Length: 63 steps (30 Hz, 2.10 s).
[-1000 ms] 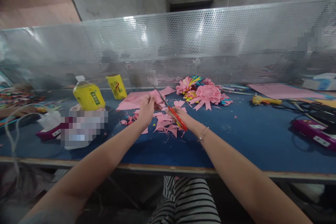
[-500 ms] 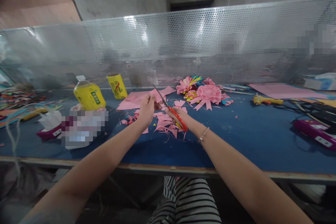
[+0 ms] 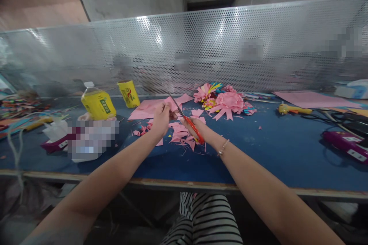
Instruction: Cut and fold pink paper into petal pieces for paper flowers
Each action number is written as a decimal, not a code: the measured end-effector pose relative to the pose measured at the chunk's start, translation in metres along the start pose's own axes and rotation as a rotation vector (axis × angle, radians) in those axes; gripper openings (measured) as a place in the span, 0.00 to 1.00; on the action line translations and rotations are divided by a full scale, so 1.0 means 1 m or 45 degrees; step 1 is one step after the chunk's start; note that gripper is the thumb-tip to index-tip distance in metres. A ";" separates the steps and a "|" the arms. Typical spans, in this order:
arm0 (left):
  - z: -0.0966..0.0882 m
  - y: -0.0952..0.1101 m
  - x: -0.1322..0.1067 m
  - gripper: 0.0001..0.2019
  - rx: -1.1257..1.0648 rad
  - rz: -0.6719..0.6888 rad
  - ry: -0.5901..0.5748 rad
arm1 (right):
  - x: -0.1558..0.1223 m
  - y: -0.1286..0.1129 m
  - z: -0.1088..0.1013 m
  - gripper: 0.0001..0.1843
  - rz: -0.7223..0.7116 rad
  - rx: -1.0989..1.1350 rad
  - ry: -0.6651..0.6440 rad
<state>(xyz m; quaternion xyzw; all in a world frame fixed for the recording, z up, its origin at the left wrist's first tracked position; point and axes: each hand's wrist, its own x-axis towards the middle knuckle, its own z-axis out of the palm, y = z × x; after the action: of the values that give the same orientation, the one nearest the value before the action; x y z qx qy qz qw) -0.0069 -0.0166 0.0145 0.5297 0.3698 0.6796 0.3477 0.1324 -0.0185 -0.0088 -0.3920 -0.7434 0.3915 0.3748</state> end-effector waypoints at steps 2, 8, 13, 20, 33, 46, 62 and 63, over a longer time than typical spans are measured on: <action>0.000 0.000 0.000 0.11 -0.003 0.002 -0.002 | -0.002 -0.006 0.000 0.22 -0.001 -0.019 -0.014; 0.000 0.002 0.000 0.10 -0.020 -0.026 -0.007 | -0.009 -0.022 0.002 0.23 -0.020 -0.121 0.005; 0.001 0.004 -0.001 0.10 -0.033 -0.042 0.000 | -0.012 -0.026 0.002 0.22 -0.050 -0.172 0.039; 0.001 0.005 -0.001 0.10 -0.029 -0.026 -0.008 | -0.011 -0.029 0.003 0.21 0.025 -0.053 0.066; 0.001 0.004 -0.001 0.11 -0.035 -0.008 -0.035 | -0.003 -0.015 0.005 0.23 0.185 0.341 -0.090; 0.001 0.005 -0.001 0.11 -0.014 -0.002 -0.045 | -0.002 -0.010 0.005 0.25 0.117 0.186 -0.014; 0.000 0.006 0.000 0.11 -0.013 -0.004 -0.045 | -0.009 -0.021 0.004 0.26 0.061 -0.024 -0.002; 0.000 0.006 0.000 0.10 -0.020 -0.014 -0.044 | -0.010 -0.024 0.004 0.27 0.050 -0.055 -0.001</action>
<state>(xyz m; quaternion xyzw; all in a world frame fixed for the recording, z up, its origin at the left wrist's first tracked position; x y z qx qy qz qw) -0.0069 -0.0195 0.0194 0.5364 0.3614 0.6713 0.3620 0.1268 -0.0378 0.0077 -0.4144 -0.7441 0.3827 0.3580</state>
